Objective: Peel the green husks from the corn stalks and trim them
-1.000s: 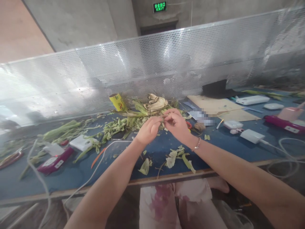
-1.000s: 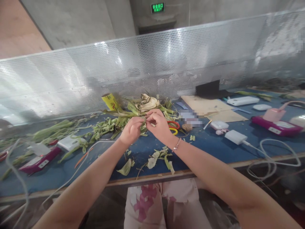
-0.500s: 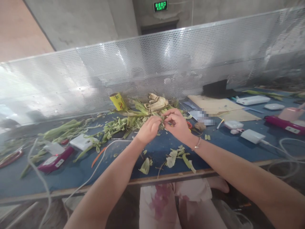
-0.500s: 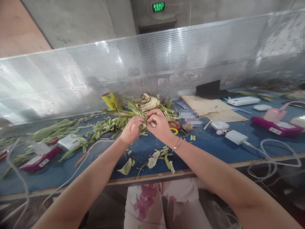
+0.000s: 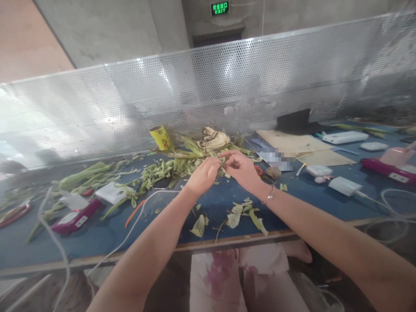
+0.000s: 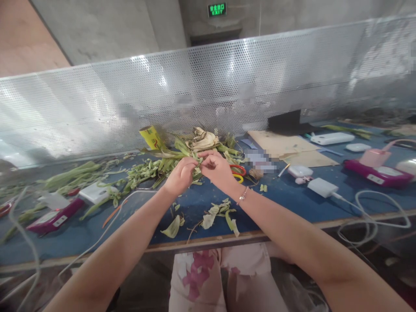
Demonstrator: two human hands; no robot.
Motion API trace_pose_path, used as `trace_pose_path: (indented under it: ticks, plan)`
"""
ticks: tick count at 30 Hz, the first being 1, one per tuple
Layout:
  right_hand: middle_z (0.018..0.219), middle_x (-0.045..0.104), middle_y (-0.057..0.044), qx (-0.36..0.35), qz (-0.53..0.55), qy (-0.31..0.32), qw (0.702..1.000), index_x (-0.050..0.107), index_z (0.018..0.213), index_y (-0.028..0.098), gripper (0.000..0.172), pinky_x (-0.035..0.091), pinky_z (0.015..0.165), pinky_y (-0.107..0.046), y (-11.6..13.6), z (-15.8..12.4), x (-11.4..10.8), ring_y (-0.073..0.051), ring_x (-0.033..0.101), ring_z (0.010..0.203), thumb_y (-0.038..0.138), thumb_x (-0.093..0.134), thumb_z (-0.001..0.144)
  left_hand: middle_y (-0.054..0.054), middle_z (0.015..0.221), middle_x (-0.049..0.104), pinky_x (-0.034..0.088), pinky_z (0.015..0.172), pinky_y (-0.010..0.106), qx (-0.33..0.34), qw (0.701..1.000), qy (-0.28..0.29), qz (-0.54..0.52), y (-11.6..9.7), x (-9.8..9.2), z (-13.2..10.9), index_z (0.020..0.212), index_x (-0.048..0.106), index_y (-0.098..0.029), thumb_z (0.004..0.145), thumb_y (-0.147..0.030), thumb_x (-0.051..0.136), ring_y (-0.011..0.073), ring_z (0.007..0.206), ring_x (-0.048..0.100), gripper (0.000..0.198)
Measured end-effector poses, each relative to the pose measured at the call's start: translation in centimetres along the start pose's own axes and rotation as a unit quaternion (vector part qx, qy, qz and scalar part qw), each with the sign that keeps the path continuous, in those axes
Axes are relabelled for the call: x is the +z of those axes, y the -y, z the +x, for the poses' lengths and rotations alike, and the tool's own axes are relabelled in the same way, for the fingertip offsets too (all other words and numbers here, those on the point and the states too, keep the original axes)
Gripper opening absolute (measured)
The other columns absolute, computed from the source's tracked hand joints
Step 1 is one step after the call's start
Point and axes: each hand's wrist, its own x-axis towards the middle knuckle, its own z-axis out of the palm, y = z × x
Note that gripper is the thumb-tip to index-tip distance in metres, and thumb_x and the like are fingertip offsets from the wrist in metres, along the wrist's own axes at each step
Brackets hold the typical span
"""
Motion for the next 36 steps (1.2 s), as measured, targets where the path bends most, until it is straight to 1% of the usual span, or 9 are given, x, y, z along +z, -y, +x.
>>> trace_pose_path:
  ticks: [3,6,11,14,18,23,29,36]
  plan:
    - [0.094,0.062,-0.006,0.059,0.056,0.018,0.996,0.054,0.059,0.018,0.011,0.047,0.072,-0.031,-0.2,0.2,0.1,-0.017,0.06,0.084,0.023,0.061,0.066,0.008,0.095,0.058,0.049,0.081,0.031,-0.014,1.0,-0.001,-0.006,0.1,0.1,-0.1,0.098,0.047,-0.017,0.083,-0.008,0.036,0.0149,0.096,0.055,0.021]
    - [0.089,0.063,-0.005,0.073,0.062,0.019,0.995,0.055,0.059,0.018,0.011,0.046,0.077,-0.031,-0.3,0.3,0.1,-0.017,0.059,0.085,0.023,0.062,0.066,0.008,0.094,0.059,0.049,0.08,0.03,-0.02,1.0,-0.007,-0.002,0.0,0.1,0.0,0.098,0.048,-0.017,0.083,-0.009,0.036,0.0144,0.095,0.055,0.021]
    - [0.092,0.06,-0.006,0.046,0.006,0.007,0.999,0.058,0.06,0.017,0.007,0.046,0.072,-0.03,-0.2,0.5,-0.3,-0.017,0.058,0.085,0.021,0.062,0.063,0.006,0.09,0.059,0.049,0.076,0.029,-0.024,0.999,-0.015,0.016,-0.2,0.2,0.2,0.095,0.047,-0.018,0.082,-0.007,0.036,0.0134,0.089,0.056,0.02]
    - [0.091,0.06,-0.006,0.033,-0.012,0.009,0.999,0.058,0.059,0.017,0.008,0.046,0.069,-0.029,-0.2,0.6,-0.5,-0.016,0.058,0.082,0.021,0.062,0.064,0.006,0.091,0.059,0.049,0.077,0.029,-0.031,0.999,-0.018,-0.001,-0.2,0.3,0.1,0.095,0.047,-0.019,0.082,-0.008,0.037,0.0135,0.09,0.055,0.02]
    - [0.089,0.062,-0.005,0.012,-0.01,0.017,1.0,0.057,0.059,0.017,0.008,0.047,0.064,-0.027,-0.3,0.7,-0.7,-0.014,0.058,0.077,0.019,0.061,0.065,0.007,0.092,0.058,0.049,0.078,0.029,-0.062,0.997,-0.021,-0.032,-0.2,0.5,-0.1,0.096,0.047,-0.019,0.082,-0.008,0.039,0.013,0.091,0.055,0.019]
    - [0.09,0.063,-0.006,-0.01,-0.043,0.013,0.999,0.057,0.062,0.018,0.004,0.048,0.066,-0.028,-0.1,0.7,-0.9,-0.014,0.059,0.076,0.017,0.059,0.065,0.007,0.09,0.058,0.048,0.077,0.028,-0.095,0.993,-0.033,-0.058,-0.6,0.6,0.1,0.092,0.046,-0.018,0.082,-0.007,0.04,0.013,0.089,0.055,0.016]
    - [0.09,0.065,-0.006,-0.005,-0.043,0.008,0.999,0.056,0.063,0.017,0.003,0.049,0.065,-0.027,0.2,0.6,-0.9,-0.014,0.06,0.076,0.016,0.057,0.065,0.007,0.087,0.059,0.046,0.074,0.027,-0.127,0.989,-0.066,-0.033,-1.3,0.2,0.7,0.084,0.043,-0.018,0.082,-0.006,0.039,0.0126,0.086,0.056,0.013]
    - [0.088,0.066,-0.004,-0.025,-0.039,-0.006,0.999,0.053,0.062,0.018,0.006,0.048,0.063,-0.027,-0.1,0.6,-0.7,-0.014,0.06,0.075,0.013,0.056,0.064,0.006,0.085,0.06,0.044,0.073,0.028,-0.2,0.974,-0.087,-0.054,-1.9,0.1,1.0,0.079,0.04,-0.019,0.084,-0.009,0.037,0.0126,0.082,0.057,0.011]
